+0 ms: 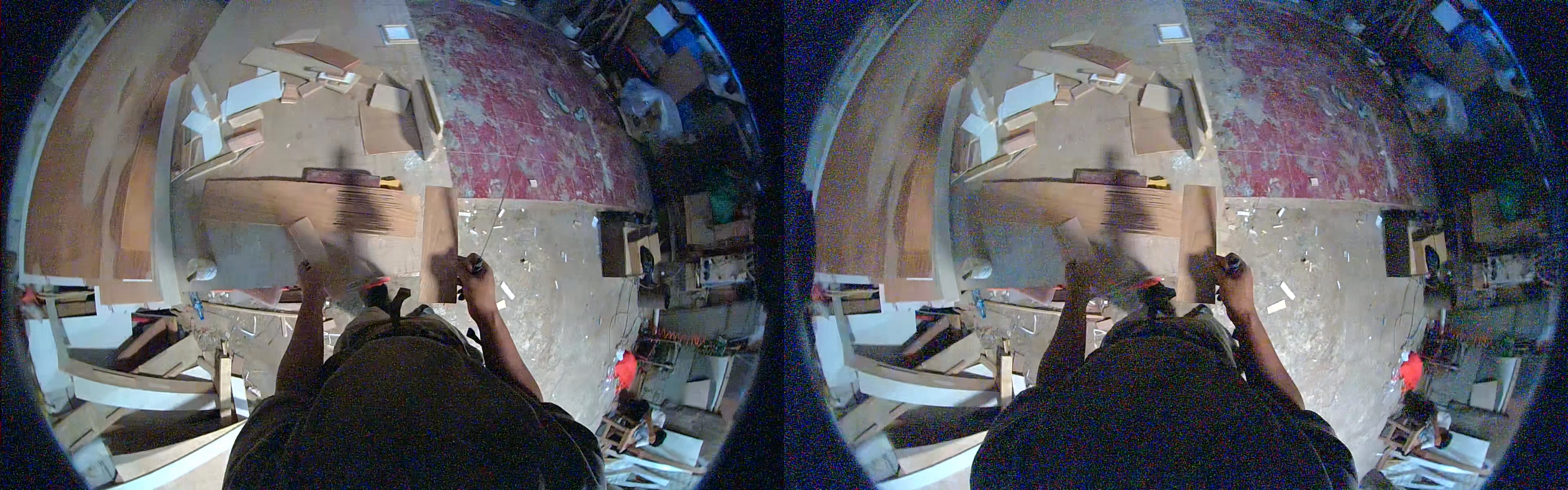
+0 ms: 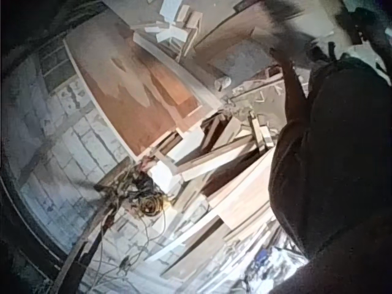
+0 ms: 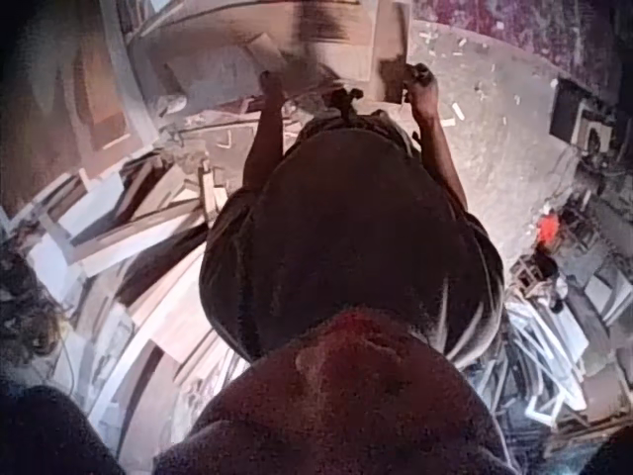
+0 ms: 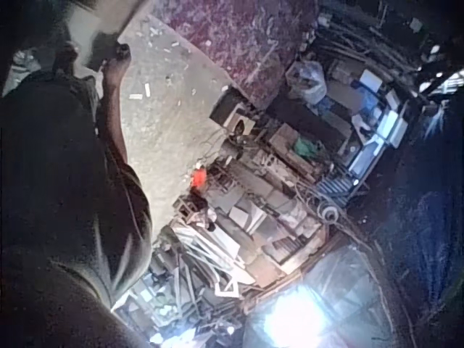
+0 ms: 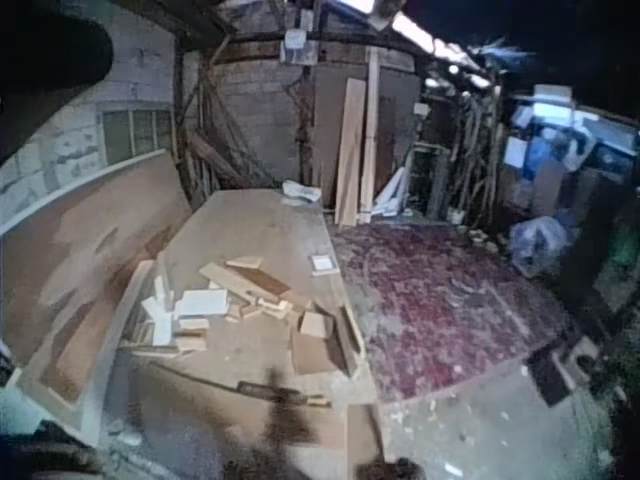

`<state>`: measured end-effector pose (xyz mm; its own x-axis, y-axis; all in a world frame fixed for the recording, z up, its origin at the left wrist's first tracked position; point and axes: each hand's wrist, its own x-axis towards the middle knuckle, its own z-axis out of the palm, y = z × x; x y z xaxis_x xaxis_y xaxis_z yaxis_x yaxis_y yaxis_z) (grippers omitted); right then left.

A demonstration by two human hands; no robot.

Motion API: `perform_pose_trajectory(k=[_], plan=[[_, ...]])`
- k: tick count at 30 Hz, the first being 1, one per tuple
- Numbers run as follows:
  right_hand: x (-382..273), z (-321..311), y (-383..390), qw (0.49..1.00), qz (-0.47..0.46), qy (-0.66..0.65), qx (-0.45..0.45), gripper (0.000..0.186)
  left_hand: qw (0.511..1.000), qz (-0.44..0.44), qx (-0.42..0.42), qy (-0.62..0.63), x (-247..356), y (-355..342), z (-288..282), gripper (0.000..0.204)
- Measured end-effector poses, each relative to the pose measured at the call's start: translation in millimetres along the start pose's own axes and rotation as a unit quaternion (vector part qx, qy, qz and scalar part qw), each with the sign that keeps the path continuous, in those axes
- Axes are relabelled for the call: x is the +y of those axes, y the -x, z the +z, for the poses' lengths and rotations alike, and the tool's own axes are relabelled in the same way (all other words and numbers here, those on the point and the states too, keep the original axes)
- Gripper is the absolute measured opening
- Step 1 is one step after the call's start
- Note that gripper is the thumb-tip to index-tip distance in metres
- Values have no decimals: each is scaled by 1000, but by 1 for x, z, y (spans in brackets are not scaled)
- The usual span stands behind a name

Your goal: The person cuts a wood plank with a hand saw.

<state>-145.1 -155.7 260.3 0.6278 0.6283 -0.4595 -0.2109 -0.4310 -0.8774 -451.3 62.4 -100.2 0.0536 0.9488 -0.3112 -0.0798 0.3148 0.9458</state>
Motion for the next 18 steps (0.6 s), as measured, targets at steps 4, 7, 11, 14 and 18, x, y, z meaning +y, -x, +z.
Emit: perform_pose_trajectory(k=[4, 7, 11, 14, 18], plan=[[6, 13, -5, 1000, -18, 3, -20, 29, 994, -19, 15, 104, 27, 13, 7, 27], [3, 22, -6, 996, -67, -10, -59, 29, 984, 142, 24, -109, 42, 29, 2, 29], [-7, 35, -4, 998, -5, 25, -64, 29, 993, 114, 10, 6, 35, 27, -9, 26], [-15, 49, -3, 993, -64, 24, -93, 28, 980, 183, 11, -72, 24, 13, -16, 27], [-24, 63, -4, 986, -84, -12, -141, 27, 997, 74, 28, 16, 53, 16, -2, 36]])
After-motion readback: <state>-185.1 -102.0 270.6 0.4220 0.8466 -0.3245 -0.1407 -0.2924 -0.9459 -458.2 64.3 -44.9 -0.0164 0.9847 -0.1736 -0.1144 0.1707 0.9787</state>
